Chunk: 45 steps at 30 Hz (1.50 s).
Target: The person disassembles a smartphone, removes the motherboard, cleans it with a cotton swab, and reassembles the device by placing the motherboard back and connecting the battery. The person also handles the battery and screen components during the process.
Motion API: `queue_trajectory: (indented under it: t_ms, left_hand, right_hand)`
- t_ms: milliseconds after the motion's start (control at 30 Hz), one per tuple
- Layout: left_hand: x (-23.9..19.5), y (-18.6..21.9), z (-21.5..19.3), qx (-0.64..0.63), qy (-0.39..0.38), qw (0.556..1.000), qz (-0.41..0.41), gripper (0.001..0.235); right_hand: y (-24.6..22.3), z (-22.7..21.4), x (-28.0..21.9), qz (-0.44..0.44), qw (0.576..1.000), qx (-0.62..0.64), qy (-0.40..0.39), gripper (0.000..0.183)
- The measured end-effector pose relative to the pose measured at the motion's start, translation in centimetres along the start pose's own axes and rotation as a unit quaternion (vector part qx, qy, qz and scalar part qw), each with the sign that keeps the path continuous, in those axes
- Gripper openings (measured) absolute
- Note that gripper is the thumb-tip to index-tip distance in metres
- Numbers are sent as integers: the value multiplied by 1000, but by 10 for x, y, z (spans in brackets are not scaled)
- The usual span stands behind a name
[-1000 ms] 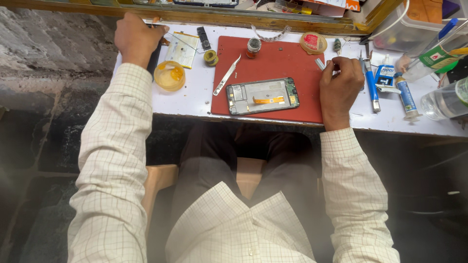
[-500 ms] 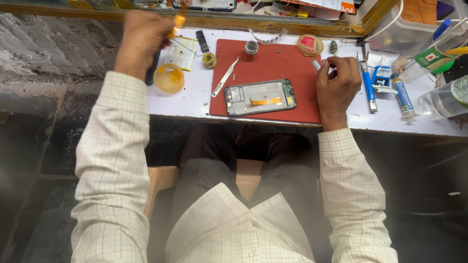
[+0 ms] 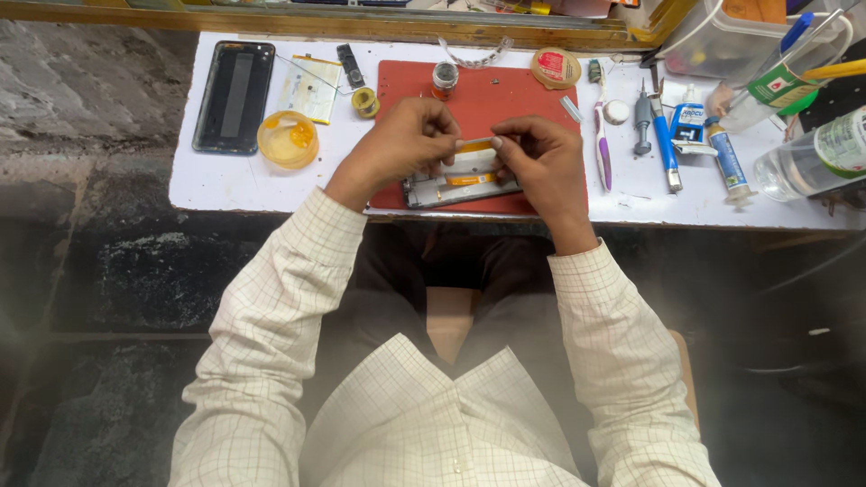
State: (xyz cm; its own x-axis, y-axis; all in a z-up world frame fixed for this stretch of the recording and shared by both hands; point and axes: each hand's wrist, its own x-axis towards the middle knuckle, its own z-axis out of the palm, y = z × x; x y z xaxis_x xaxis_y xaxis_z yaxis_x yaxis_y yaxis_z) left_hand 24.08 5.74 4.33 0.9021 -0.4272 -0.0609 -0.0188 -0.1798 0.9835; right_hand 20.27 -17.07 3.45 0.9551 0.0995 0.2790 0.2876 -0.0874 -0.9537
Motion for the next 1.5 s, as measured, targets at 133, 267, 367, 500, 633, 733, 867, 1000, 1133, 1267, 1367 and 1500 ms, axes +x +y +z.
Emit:
queue_trajectory:
  t_ms: [133,267,367,500,633,733,867,1000,1133,1267,1367,1500]
  left_hand:
    - [4,-21,-5,-99,50,991,79,14]
    - [11,-34,-5,-192,100,971,97,17]
    - [22,-35,-4,-216,149,956,135,18]
    - [36,-35,0,-221,192,940,174,18]
    - [44,-38,6,-211,207,932,209,16]
    - [45,-43,7,-209,203,933,213,14]
    - [43,-47,5,-197,197,935,219,13]
    - [42,-50,6,-193,193,936,220,14]
    - [40,-50,7,-188,185,936,232,16]
    - [38,-49,8,-184,183,938,230,19]
    - [37,-48,8,-181,181,940,226,20]
    - [35,-47,8,-177,181,941,223,19]
  right_hand:
    - [10,-7,4,1,996,83,20,12]
    - [19,-12,5,4,991,135,7,12]
    - [20,-15,3,-7,991,133,-22,13]
    - [21,-14,1,-10,992,117,-33,15]
    - [22,-12,2,-9,992,123,-12,16]
    - [23,-12,3,-7,992,122,4,17]
    - [24,-12,4,-9,992,123,13,18]
    - [26,-12,4,-4,991,129,21,18]
    - [30,-13,5,-8,990,137,28,19]
    - [32,-13,6,-14,990,138,38,20]
    - [33,-13,6,-20,989,140,41,20]
    - [32,-12,7,-15,989,134,58,19]
